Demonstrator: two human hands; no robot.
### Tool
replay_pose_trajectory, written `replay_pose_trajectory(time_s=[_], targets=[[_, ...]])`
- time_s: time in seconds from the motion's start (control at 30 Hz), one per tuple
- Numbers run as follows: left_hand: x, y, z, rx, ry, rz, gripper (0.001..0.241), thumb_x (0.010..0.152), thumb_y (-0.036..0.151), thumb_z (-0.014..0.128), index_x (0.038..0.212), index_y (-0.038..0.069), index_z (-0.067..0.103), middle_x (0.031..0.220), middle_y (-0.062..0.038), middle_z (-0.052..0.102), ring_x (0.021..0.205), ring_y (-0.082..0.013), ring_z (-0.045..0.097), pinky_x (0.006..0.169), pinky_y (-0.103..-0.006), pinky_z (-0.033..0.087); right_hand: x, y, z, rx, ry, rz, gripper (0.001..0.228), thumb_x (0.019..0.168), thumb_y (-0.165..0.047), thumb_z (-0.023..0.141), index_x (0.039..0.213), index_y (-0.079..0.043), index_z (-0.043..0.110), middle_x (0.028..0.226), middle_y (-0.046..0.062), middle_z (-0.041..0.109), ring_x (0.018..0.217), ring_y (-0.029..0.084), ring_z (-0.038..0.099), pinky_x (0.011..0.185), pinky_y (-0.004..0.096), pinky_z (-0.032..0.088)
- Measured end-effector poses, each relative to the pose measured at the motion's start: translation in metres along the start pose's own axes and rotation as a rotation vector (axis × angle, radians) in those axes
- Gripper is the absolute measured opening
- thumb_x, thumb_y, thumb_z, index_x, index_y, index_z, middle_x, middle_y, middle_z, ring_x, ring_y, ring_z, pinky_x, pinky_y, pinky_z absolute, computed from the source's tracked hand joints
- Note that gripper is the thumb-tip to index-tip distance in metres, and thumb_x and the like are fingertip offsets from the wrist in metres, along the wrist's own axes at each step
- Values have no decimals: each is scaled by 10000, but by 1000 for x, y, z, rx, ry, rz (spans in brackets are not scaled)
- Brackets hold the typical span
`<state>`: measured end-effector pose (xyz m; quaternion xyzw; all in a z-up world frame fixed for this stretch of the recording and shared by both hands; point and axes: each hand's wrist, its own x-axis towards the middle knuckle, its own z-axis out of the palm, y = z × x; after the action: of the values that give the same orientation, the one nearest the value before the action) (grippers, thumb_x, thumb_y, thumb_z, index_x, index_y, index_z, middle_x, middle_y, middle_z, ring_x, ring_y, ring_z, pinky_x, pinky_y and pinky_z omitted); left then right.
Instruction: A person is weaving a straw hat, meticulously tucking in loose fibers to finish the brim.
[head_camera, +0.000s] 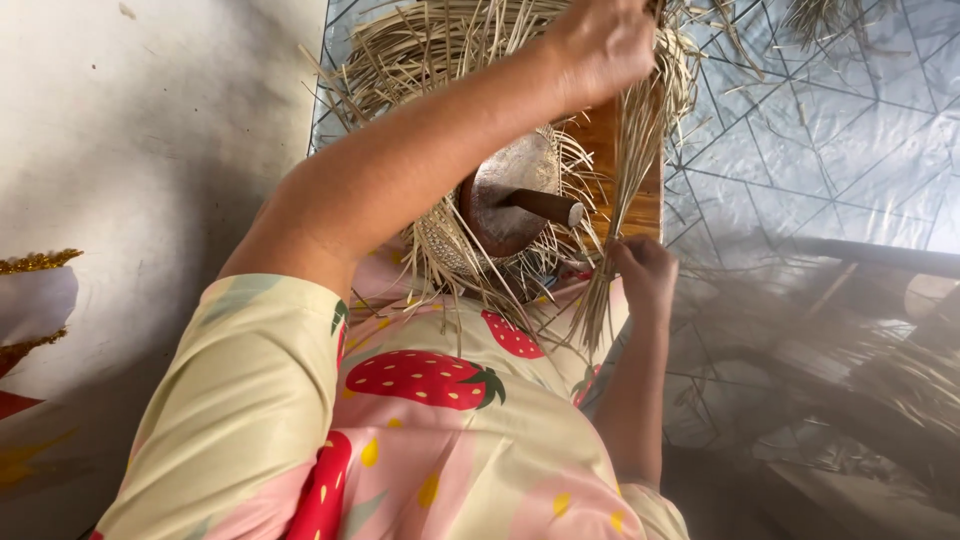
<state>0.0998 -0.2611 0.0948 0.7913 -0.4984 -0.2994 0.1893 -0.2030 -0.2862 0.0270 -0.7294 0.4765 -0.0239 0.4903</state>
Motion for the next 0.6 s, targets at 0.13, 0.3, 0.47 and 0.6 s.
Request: replay_pose_trajectory(time_s=[0.13, 0.3, 0.47, 0.6], targets=[[-20, -30, -29, -336, 395, 87, 212, 923, 18, 447, 778, 172, 432, 657, 62, 398, 527, -116, 432, 468, -221, 404, 16, 31, 7, -216, -125, -40, 191, 942, -215, 671, 915, -73, 797, 665, 23, 663, 591, 122, 552, 566, 303, 449], [-58, -18, -34, 27, 199, 187, 297, 1035, -130, 430, 822, 33, 559, 732, -32, 505, 527, -132, 493, 440, -253, 512, 23, 28, -10, -585, -110, 30, 470, 925, -494, 772, 1233, -140, 785, 1119, 30, 805, 945, 223, 742, 738, 370, 544], [-102, 25, -14, 588, 228, 431, 392, 911, -81, 648, 646, 185, 538, 581, 15, 361, 608, -193, 438, 1008, -573, 576, 4, -32, -22, -140, 347, -935, 225, 989, 188, 788, 1167, 52, 767, 1114, 175, 682, 899, 240, 655, 737, 301, 620], [-116, 42, 11, 538, 269, 497, 230, 1038, 201, 745, 824, 126, 705, 613, 3, 528, 631, -204, 549, 728, -427, 599, 0, -79, -2, -48, 309, -1205, 323, 990, 252, 740, 1239, 46, 730, 1169, 226, 687, 991, 290, 684, 678, 305, 598]])
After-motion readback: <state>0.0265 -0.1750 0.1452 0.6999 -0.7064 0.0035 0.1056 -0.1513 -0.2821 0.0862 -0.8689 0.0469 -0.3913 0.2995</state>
